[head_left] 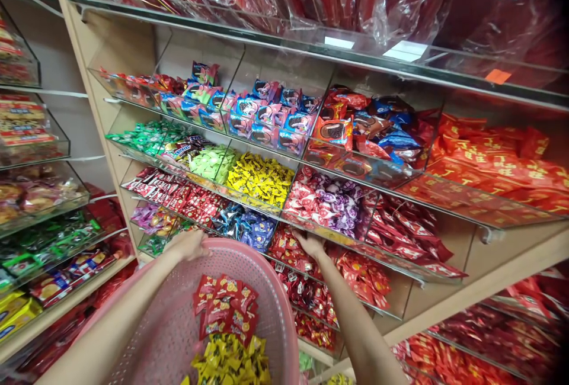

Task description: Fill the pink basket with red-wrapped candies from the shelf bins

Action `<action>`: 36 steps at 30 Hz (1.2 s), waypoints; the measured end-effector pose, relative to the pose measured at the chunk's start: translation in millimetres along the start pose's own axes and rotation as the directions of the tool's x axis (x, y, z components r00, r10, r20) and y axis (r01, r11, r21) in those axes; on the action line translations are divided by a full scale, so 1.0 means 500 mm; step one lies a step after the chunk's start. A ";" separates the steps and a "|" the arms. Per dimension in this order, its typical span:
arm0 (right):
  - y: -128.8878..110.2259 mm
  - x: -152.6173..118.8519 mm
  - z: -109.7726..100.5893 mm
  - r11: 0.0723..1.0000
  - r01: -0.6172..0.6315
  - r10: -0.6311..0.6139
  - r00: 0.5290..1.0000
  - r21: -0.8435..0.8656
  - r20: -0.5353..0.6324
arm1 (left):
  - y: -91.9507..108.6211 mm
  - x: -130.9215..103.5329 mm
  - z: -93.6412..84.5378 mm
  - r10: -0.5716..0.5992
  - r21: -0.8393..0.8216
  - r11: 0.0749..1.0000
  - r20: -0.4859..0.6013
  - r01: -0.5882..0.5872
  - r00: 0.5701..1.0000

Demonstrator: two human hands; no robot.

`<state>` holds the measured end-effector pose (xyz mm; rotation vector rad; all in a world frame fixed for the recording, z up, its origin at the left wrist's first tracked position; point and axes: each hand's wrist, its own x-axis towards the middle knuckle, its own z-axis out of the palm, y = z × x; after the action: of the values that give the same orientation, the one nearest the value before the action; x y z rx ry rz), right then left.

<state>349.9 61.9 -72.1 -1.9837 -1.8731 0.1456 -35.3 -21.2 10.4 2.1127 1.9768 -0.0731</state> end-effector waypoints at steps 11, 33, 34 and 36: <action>-0.018 -0.079 0.012 0.980 0.185 -0.193 0.973 -0.065 -0.130 | 0.013 -0.005 -0.005 0.058 0.011 0.998 -0.010 -0.058 0.998; 0.027 -0.147 -0.041 0.939 0.342 -0.341 0.939 0.026 -0.055 | 0.016 -0.006 -0.011 0.048 0.006 0.999 -0.001 -0.048 0.999; 0.032 -0.144 -0.048 0.940 0.340 -0.339 0.940 0.039 -0.026 | 0.016 -0.007 -0.012 0.047 0.008 0.999 -0.001 -0.047 0.999; 0.042 -0.137 -0.061 0.940 0.335 -0.338 0.940 0.062 0.049 | 0.017 -0.009 -0.014 0.046 0.010 0.999 -0.002 -0.046 0.999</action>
<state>373.6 -12.1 -65.3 -1.6098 -2.1906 0.1539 -28.2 -24.7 19.1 2.1640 1.9322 -0.0719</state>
